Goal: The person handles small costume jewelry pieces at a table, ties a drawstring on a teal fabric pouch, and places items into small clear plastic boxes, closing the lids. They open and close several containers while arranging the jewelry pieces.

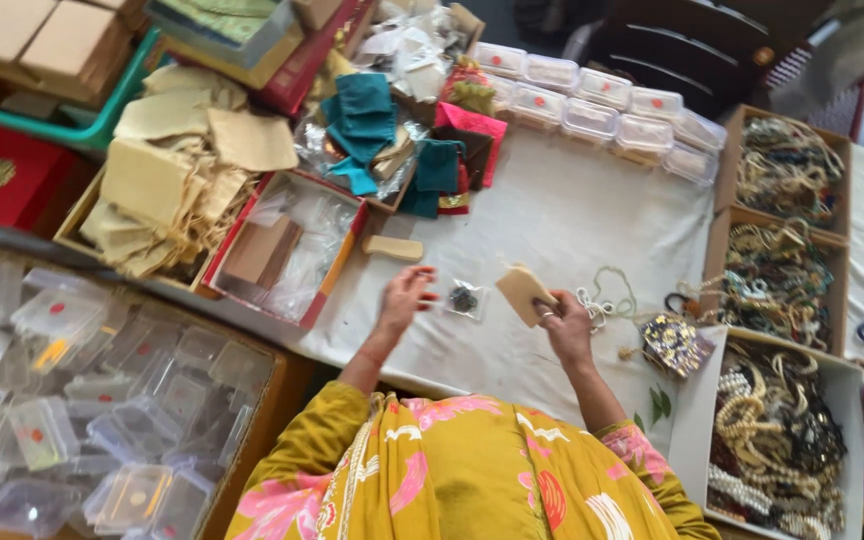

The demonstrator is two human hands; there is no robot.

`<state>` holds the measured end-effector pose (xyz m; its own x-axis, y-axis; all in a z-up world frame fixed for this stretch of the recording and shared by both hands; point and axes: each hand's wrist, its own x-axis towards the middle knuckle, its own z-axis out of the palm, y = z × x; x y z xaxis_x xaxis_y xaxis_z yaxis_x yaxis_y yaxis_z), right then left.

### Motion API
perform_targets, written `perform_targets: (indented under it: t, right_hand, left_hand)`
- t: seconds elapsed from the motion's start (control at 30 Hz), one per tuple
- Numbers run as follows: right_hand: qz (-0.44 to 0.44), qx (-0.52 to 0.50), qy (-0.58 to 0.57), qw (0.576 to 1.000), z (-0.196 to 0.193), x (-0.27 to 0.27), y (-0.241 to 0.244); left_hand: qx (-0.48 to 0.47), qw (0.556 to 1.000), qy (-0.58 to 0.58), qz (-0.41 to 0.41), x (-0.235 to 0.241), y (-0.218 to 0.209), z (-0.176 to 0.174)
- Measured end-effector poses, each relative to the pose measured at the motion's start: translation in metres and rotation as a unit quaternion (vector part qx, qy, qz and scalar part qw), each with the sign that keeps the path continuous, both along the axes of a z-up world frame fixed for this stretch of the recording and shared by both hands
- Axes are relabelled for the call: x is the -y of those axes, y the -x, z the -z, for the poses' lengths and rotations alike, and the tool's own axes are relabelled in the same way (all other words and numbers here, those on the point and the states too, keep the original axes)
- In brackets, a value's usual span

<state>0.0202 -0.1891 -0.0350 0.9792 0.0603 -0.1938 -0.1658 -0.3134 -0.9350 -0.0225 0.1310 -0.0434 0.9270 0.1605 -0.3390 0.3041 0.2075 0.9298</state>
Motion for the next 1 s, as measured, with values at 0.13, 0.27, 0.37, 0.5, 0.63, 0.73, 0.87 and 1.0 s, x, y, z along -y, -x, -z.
perform_targets:
  t: [0.13, 0.27, 0.37, 0.5, 0.63, 0.73, 0.87, 1.0]
  right_hand:
    - [0.052, -0.141, -0.137, 0.979, 0.051, 0.032, -0.016]
    - [0.119, -0.242, -0.16, 0.95, 0.092, 0.051, -0.018]
    - [0.134, -0.263, -0.172, 0.94, 0.117, 0.066, -0.021]
    - [0.124, -0.25, -0.167, 0.945, 0.118, 0.067, -0.024]
    - [0.113, -0.248, -0.174, 0.946, 0.113, 0.065, -0.023]
    - [0.114, -0.242, -0.182, 0.946, 0.113, 0.068, -0.021]
    - [0.116, -0.241, -0.179, 0.947, 0.108, 0.065, -0.018]
    - [0.113, -0.236, -0.17, 0.95, 0.112, 0.066, -0.016]
  left_hand:
    - [0.118, 0.93, -0.294, -0.189, -0.097, 0.067, -0.008]
    - [-0.069, 0.816, -0.423, -0.387, -0.179, 0.15, -0.014]
    - [-0.133, 0.762, -0.465, -0.43, -0.223, 0.203, 0.017]
    - [-0.259, 0.774, -0.498, -0.293, -0.239, 0.242, 0.053]
    - [-0.22, 0.758, -0.573, -0.22, -0.218, 0.24, 0.053]
    - [-0.204, 0.745, -0.595, -0.221, -0.215, 0.231, 0.06]
    - [-0.259, 0.773, -0.501, -0.289, -0.237, 0.225, 0.07]
    - [-0.322, 0.78, -0.486, -0.228, -0.245, 0.214, 0.013]
